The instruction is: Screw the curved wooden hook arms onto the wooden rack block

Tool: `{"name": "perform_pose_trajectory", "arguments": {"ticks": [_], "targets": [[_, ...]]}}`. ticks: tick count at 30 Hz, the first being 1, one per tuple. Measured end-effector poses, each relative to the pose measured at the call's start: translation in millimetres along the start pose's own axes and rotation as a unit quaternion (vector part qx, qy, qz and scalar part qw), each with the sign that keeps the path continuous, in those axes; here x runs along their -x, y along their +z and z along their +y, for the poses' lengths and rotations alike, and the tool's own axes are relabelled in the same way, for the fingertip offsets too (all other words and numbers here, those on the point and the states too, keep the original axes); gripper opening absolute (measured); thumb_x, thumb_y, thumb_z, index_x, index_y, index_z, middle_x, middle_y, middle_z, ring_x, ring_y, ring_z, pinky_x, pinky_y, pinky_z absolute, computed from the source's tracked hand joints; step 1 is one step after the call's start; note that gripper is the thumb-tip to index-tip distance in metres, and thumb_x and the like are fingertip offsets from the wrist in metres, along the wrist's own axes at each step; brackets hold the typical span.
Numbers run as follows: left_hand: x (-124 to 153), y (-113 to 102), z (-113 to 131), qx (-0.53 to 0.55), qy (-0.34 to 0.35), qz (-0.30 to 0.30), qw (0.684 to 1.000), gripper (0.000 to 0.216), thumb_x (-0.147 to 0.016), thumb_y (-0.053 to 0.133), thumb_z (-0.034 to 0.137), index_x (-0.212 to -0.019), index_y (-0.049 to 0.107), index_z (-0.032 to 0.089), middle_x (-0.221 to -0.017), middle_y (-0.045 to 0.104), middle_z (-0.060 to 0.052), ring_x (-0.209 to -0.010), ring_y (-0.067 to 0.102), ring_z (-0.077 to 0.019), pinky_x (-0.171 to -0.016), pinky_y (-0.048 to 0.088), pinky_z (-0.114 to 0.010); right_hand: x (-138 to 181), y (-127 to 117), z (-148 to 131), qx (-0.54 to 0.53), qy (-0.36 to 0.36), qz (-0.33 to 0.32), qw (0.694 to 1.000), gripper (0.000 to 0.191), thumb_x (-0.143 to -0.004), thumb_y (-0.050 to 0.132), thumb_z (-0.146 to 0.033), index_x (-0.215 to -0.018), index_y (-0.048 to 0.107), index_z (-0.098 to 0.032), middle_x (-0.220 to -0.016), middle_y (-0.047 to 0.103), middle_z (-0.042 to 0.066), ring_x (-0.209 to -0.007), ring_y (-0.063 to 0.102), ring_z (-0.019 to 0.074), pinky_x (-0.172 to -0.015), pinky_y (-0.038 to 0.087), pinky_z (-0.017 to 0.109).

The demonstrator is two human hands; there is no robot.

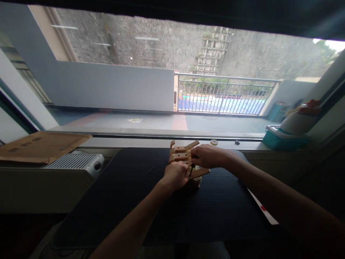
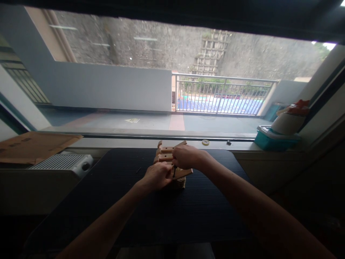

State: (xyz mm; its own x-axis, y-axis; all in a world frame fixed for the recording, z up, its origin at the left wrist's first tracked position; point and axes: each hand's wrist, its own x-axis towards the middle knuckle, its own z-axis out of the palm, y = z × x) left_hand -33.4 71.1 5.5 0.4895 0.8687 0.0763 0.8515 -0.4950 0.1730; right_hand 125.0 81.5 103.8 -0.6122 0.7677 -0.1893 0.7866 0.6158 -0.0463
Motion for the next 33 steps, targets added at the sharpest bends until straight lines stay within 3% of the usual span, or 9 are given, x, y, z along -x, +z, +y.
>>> {"name": "perform_pose_trajectory", "arguments": {"ticks": [4, 7, 16, 21, 27, 33], "targets": [[1, -2, 0, 0.003, 0.005, 0.000, 1.000, 0.027, -0.082, 0.052, 0.040, -0.090, 0.068, 0.021, -0.096, 0.070, -0.007, -0.090, 0.065, -0.0236, -0.074, 0.051, -0.030, 7, -14, -6, -0.011, 0.011, -0.012, 1.000, 0.019, -0.082, 0.056, -0.027, -0.094, 0.068, -0.018, -0.083, 0.066, 0.004, -0.066, 0.053, 0.0131, -0.054, 0.031, 0.024], [0, -3, 1, 0.003, 0.004, -0.001, 1.000, 0.026, -0.081, 0.052, 0.040, -0.089, 0.068, 0.020, -0.096, 0.071, -0.007, -0.090, 0.066, -0.0240, -0.073, 0.051, -0.030, 9, -17, -8, -0.008, -0.006, -0.016, 1.000, 0.018, -0.083, 0.052, -0.021, -0.089, 0.069, -0.018, -0.081, 0.066, 0.003, -0.067, 0.052, 0.0123, -0.057, 0.032, 0.025], [-1, 2, -1, 0.016, 0.000, 0.006, 1.000, 0.025, -0.080, 0.053, 0.038, -0.090, 0.069, 0.021, -0.095, 0.070, -0.007, -0.090, 0.066, -0.0240, -0.077, 0.051, -0.031, 2, -2, 1, -0.023, 0.018, -0.004, 1.000, 0.021, -0.086, 0.048, -0.026, -0.086, 0.065, -0.014, -0.081, 0.064, 0.006, -0.064, 0.051, 0.0129, -0.055, 0.033, 0.024], [0, 1, -1, 0.012, 0.003, 0.012, 1.000, 0.024, -0.080, 0.053, 0.037, -0.089, 0.069, 0.021, -0.094, 0.071, -0.008, -0.089, 0.066, -0.0255, -0.075, 0.051, -0.033, 5, -8, 2, -0.020, 0.015, -0.014, 1.000, 0.023, -0.086, 0.052, -0.034, -0.088, 0.067, -0.017, -0.083, 0.065, 0.005, -0.064, 0.052, 0.0131, -0.053, 0.031, 0.025], [0, -1, 1, 0.014, 0.010, 0.015, 1.000, 0.026, -0.081, 0.053, 0.039, -0.088, 0.068, 0.020, -0.093, 0.071, -0.007, -0.089, 0.066, -0.0256, -0.075, 0.051, -0.032, 9, -18, -4, -0.009, -0.010, -0.022, 1.000, 0.019, -0.081, 0.052, -0.018, -0.090, 0.069, -0.018, -0.084, 0.066, 0.003, -0.068, 0.052, 0.0128, -0.057, 0.031, 0.025], [-2, 2, -1, 0.016, 0.006, 0.011, 1.000, 0.022, -0.080, 0.053, 0.035, -0.085, 0.068, 0.021, -0.091, 0.071, -0.007, -0.085, 0.066, -0.0243, -0.072, 0.050, -0.032, 4, -9, -2, -0.008, -0.003, -0.011, 1.000, 0.019, -0.086, 0.049, -0.023, -0.084, 0.066, -0.015, -0.079, 0.063, 0.005, -0.064, 0.050, 0.0114, -0.056, 0.031, 0.024]]}}
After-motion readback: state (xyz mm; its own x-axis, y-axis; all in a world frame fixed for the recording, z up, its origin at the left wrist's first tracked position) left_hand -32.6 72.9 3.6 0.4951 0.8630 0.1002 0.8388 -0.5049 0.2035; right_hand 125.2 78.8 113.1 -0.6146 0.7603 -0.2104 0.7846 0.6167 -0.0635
